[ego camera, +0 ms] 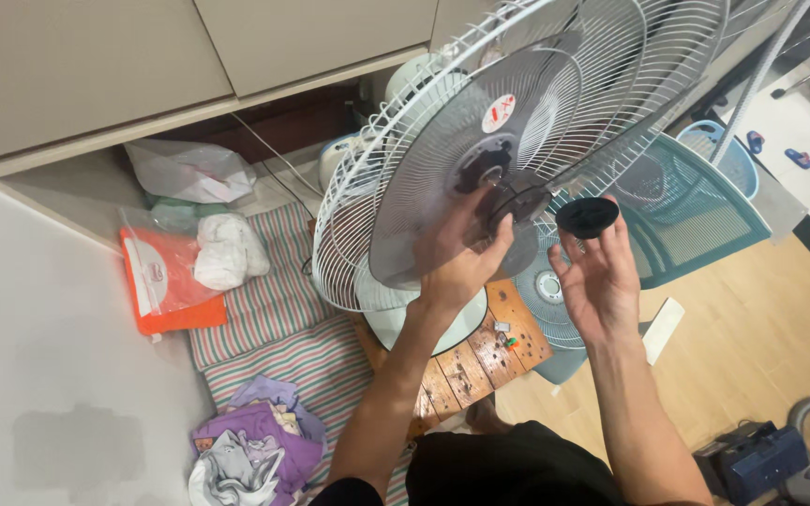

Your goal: The person reassembles a pedestal electric fan on a small wooden table. They attach the translucent fan blades onto the motor shaft, thread and tighten the black retaining cap by hand, then position the front wire grille guard over the blades and secure it, finishing with the fully assembled fan standing on the table.

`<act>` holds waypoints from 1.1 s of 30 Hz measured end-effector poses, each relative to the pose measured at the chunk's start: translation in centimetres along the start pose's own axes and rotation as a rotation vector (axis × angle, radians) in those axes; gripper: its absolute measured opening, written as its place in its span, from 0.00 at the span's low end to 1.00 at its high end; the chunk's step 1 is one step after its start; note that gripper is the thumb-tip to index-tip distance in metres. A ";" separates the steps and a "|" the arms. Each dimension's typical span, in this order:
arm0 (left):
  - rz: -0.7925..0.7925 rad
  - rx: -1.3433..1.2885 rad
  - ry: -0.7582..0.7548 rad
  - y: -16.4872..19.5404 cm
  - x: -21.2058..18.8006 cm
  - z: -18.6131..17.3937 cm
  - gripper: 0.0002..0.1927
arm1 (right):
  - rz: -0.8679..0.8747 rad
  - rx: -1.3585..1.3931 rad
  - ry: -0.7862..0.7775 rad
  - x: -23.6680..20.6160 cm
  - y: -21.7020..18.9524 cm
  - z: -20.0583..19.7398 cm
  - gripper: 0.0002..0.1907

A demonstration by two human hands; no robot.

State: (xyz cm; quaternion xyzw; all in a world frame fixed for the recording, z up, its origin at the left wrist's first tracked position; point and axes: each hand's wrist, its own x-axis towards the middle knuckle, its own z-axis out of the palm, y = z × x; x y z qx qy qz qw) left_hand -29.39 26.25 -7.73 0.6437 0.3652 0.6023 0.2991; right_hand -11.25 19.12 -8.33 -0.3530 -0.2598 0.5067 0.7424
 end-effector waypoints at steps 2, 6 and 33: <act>-0.126 -0.158 -0.067 0.7 -0.3 0.4 0.23 | 0.016 0.053 -0.047 -0.1 -0.4 -0.6 0.24; 0.018 -0.096 0.011 2.1 -1.2 1.2 0.21 | 0.083 0.179 -0.041 -0.4 -0.9 -2.5 0.23; 0.233 0.372 -0.025 6.8 -8.6 6.0 0.26 | -0.415 -1.089 -0.105 -5.1 -0.8 -7.6 0.42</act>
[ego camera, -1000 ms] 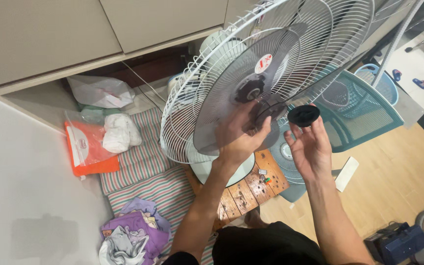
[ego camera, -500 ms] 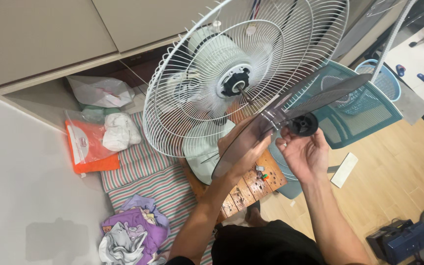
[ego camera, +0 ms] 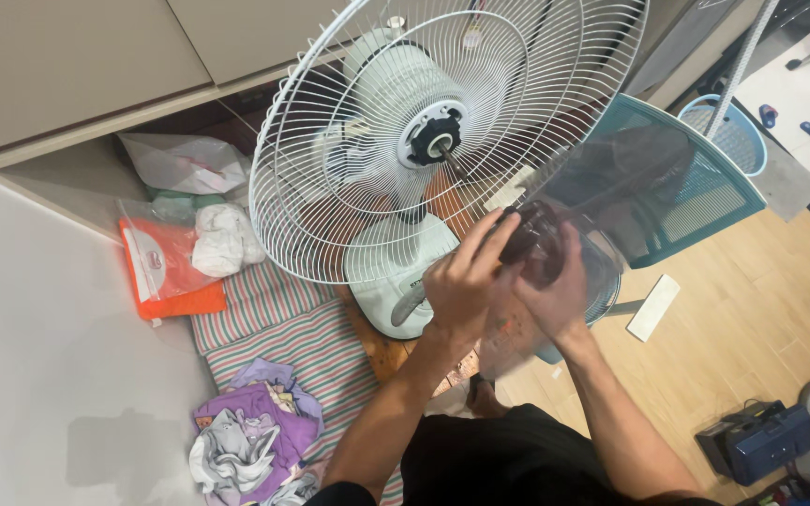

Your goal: The person reassembles a pedestal electric fan on a small wooden table. They attach the translucent fan blades onto the motor shaft, thread and tighten the black retaining cap by hand, then position the front wire grille guard over the blades and secure it, finishing with the fully assembled fan standing on the table.

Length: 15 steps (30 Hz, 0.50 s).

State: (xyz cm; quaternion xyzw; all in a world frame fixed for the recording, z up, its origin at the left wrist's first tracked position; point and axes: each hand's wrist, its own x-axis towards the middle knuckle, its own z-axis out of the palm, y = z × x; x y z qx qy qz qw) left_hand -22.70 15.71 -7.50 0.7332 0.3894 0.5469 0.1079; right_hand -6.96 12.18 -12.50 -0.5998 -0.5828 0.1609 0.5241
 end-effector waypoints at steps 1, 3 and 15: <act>0.002 -0.005 -0.029 0.3 -0.2 0.0 0.26 | 0.006 0.083 -0.004 0.0 -0.2 0.1 0.40; -0.005 -0.057 -0.077 1.0 -0.3 0.0 0.27 | 0.016 0.246 -0.009 0.1 -0.6 0.1 0.37; -0.069 -0.287 -0.264 4.5 0.6 -9.1 0.24 | -0.039 0.260 0.129 0.5 -1.8 -1.2 0.48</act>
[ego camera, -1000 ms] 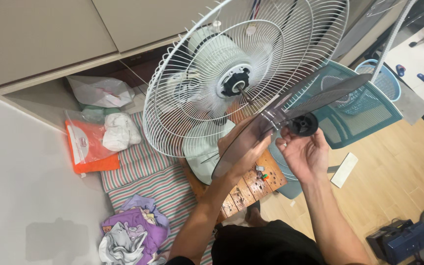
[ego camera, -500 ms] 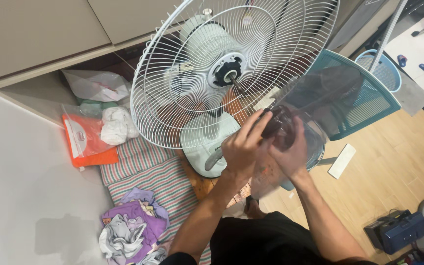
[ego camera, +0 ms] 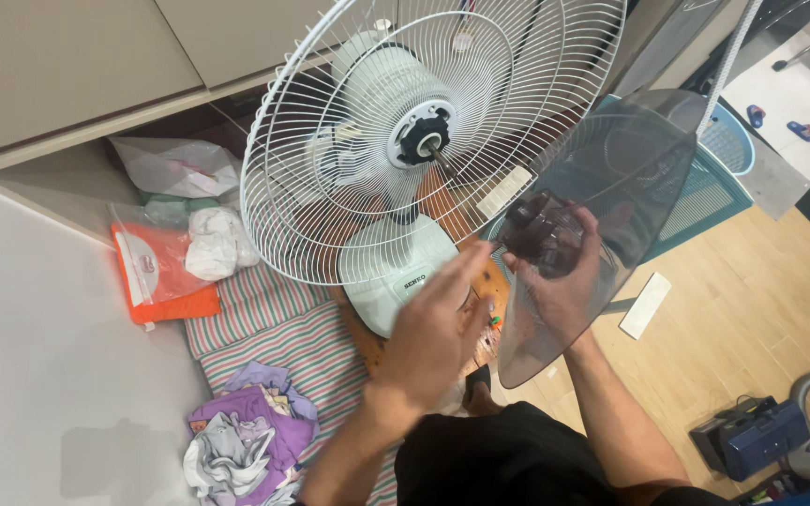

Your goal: The person reassembles a pedestal electric fan on a small wooden table. They attach the translucent fan blades onto the motor shaft, thread and tighten the black retaining cap by hand, then position the front wire grille guard over the blades and secure it, finishing with the fully assembled fan standing on the table.

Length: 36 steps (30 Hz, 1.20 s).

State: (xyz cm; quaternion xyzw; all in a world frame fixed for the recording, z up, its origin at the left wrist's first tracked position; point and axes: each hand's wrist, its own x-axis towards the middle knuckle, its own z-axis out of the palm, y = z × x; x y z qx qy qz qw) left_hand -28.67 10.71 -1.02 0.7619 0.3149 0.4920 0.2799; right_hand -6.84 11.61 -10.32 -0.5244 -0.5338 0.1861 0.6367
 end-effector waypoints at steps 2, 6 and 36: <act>-0.219 -0.228 0.063 -2.2 1.1 -0.3 0.16 | 0.059 0.003 -0.001 -0.2 -0.6 -0.2 0.48; -0.446 -0.625 0.169 -9.1 5.3 1.0 0.15 | 0.040 0.052 0.004 -0.2 -1.2 0.4 0.48; -0.617 -0.908 0.062 -15.9 6.5 3.7 0.21 | -0.035 0.059 0.031 -0.4 1.9 3.2 0.47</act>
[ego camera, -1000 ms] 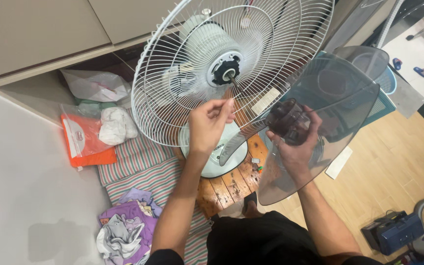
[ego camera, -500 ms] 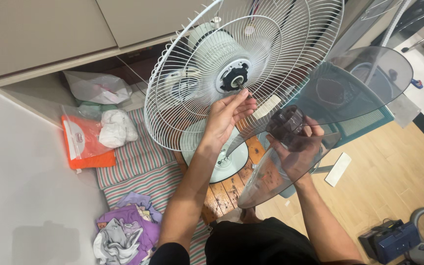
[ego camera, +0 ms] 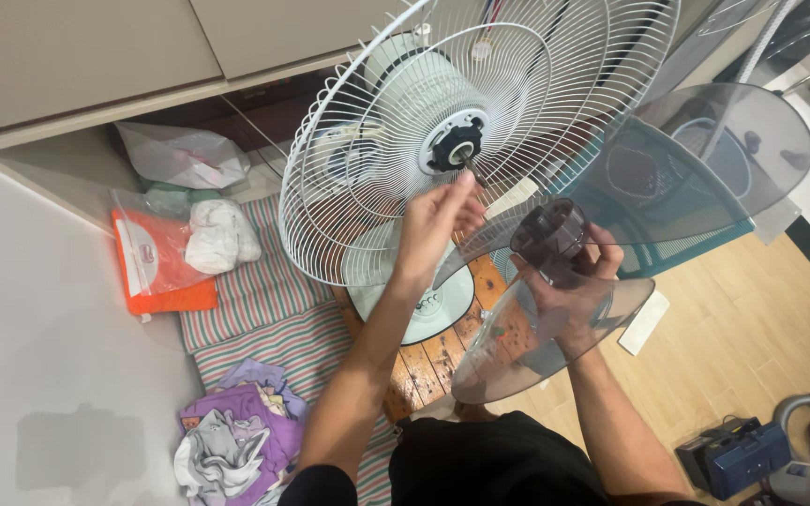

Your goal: The person reassembles a pedestal electric fan on a small wooden table. They attach the translucent fan blades onto the motor shaft, thread and tighten the black retaining cap by hand, then position the front wire grille guard over the blades and secure it, finishing with the fully assembled fan standing on the table.

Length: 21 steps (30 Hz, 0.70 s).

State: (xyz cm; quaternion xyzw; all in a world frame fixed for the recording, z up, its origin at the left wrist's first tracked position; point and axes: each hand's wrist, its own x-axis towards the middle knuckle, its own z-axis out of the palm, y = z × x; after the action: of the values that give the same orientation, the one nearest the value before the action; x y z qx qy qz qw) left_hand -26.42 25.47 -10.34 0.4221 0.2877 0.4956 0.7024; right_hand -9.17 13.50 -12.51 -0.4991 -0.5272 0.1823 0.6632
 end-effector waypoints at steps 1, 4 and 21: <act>0.021 0.062 -0.025 -0.1 -0.7 0.2 0.20 | -0.044 -0.038 -0.021 0.0 0.1 0.0 0.47; 0.079 0.106 -0.143 -0.6 -2.6 1.2 0.18 | -0.210 -0.110 -0.084 0.5 0.5 -0.1 0.47; 0.123 0.038 -0.379 0.0 -3.1 1.6 0.18 | -0.598 -0.560 -0.198 2.0 -4.5 -0.5 0.57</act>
State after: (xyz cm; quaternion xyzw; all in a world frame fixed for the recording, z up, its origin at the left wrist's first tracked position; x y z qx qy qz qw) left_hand -26.19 22.11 -9.60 0.5377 0.1332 0.4436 0.7045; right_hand -9.23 12.85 -7.61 -0.4651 -0.7390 -0.1214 0.4719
